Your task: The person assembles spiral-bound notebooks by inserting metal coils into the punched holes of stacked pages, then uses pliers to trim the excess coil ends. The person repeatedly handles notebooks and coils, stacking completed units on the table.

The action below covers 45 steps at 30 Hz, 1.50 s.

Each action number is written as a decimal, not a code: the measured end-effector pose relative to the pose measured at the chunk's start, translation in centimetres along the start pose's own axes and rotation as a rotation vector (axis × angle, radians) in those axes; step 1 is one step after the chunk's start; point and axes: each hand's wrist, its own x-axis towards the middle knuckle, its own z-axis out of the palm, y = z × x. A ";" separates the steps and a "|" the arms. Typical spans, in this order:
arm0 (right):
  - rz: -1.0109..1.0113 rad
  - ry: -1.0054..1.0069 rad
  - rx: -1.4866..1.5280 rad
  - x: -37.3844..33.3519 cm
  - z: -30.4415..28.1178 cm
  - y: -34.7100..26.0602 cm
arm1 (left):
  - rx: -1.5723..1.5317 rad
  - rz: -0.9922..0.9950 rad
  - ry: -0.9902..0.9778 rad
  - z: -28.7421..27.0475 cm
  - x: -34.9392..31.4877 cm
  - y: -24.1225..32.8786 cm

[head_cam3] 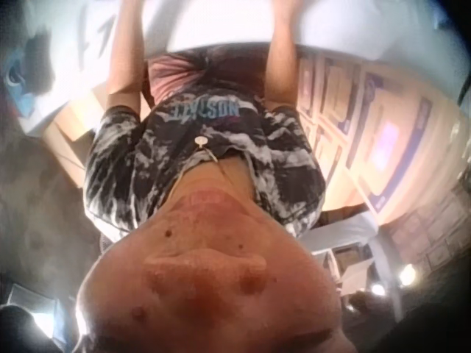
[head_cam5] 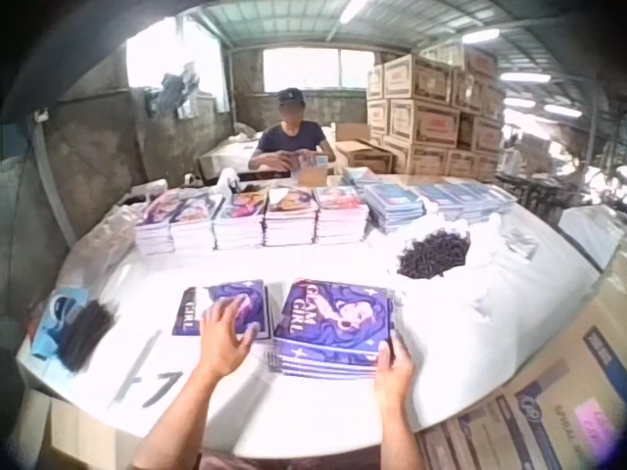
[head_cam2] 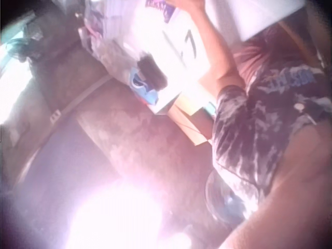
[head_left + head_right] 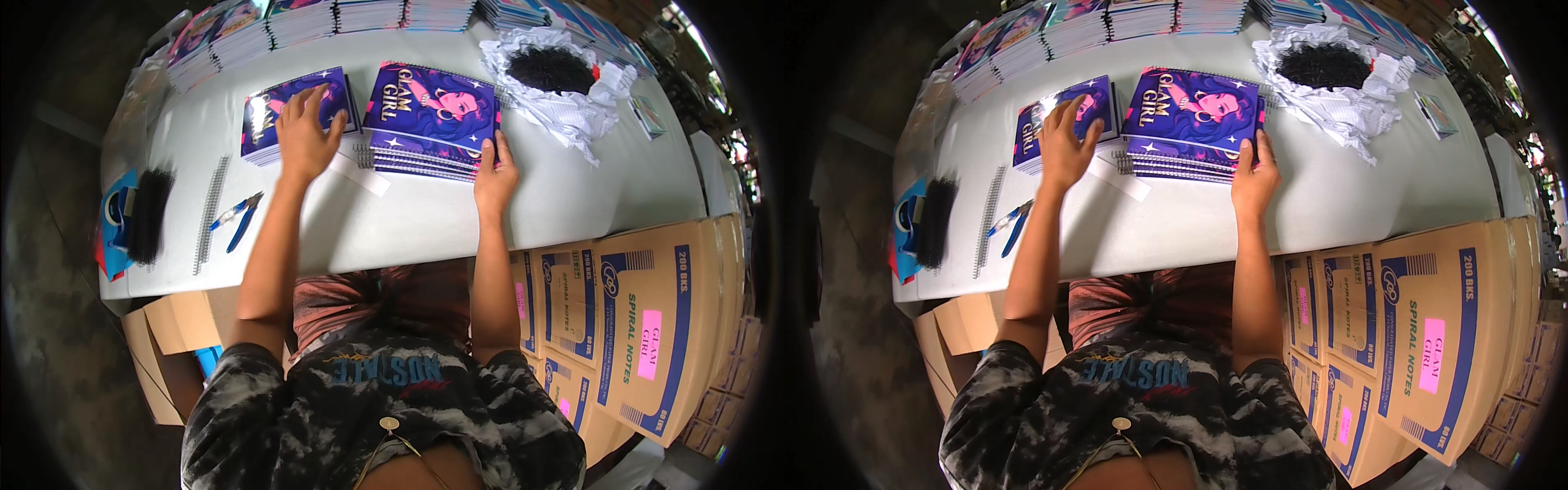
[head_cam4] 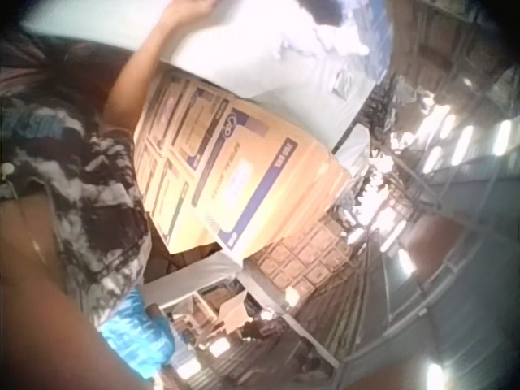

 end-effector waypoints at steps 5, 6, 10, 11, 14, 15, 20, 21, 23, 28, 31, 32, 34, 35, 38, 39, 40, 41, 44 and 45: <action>-0.387 0.309 -0.174 -1.2 0.7 -3.5 | 0.006 0.083 -0.285 -3.7 -4.0 -6.6; -0.451 0.339 -0.176 -1.9 0.4 -5.0 | -0.051 0.033 -0.326 -5.1 -4.4 -6.8; -0.110 -0.256 0.632 -7.2 2.4 -9.0 | -0.741 -0.480 -0.099 -11.7 -5.5 -4.9; 0.251 -0.379 0.958 -8.8 3.1 -11.3 | -1.034 -0.503 0.006 -13.2 -5.4 -2.7; 0.538 -0.664 1.403 -9.0 4.0 -12.3 | -1.581 -0.685 0.123 -14.4 -8.2 1.3; 0.513 -0.656 1.421 -8.4 3.7 -12.7 | -1.596 -0.641 0.100 -14.6 -9.0 0.8; -0.014 -0.846 0.749 -6.7 2.2 -11.3 | -0.935 -0.755 -0.225 -11.8 -12.6 -4.2; 0.022 -0.860 0.801 -7.0 2.6 -11.7 | -0.840 -0.659 -0.152 -10.0 -14.0 -4.6; 0.093 -0.866 0.895 -7.5 3.1 -12.5 | -0.637 -0.435 -0.168 -9.8 -13.4 -5.2; -0.051 -0.876 0.639 -8.6 3.3 -10.9 | 0.479 -0.410 -0.150 -11.3 -9.3 -15.2; -0.151 -0.842 0.581 -7.5 2.9 -12.2 | 0.446 -0.595 -0.348 -12.0 -8.8 -19.2; -0.115 -0.851 0.639 -7.0 3.0 -12.6 | 0.368 -0.633 -0.365 -12.5 -8.7 -20.0; -0.018 -0.851 0.729 -6.5 2.5 -12.8 | 0.443 -0.580 -0.357 -14.2 -7.5 -19.6; -0.131 -0.834 0.621 -6.3 2.7 -10.6 | 0.444 -0.585 -0.375 -14.7 -6.8 -19.4; -0.030 -0.801 0.698 -7.5 3.7 -7.5 | 0.398 -0.543 -0.265 -16.0 -5.9 -19.7; -0.047 -0.812 0.689 -7.2 3.7 -7.5 | 0.376 -0.515 -0.212 -16.4 -5.7 -19.7; -0.065 -0.823 0.679 -6.9 3.7 -7.6 | 0.308 -0.423 -0.129 -16.5 -5.6 -19.4; -0.082 -0.834 0.670 -6.7 3.8 -7.8 | 0.241 -0.331 -0.047 -16.3 -5.6 -19.0; -0.047 -0.830 0.692 -6.2 3.8 -8.4 | -0.275 -0.332 -0.215 -16.0 -5.1 -13.5; -0.045 -0.829 0.707 -6.2 3.8 -8.6 | -0.549 -0.435 -0.475 -16.1 -5.1 -11.1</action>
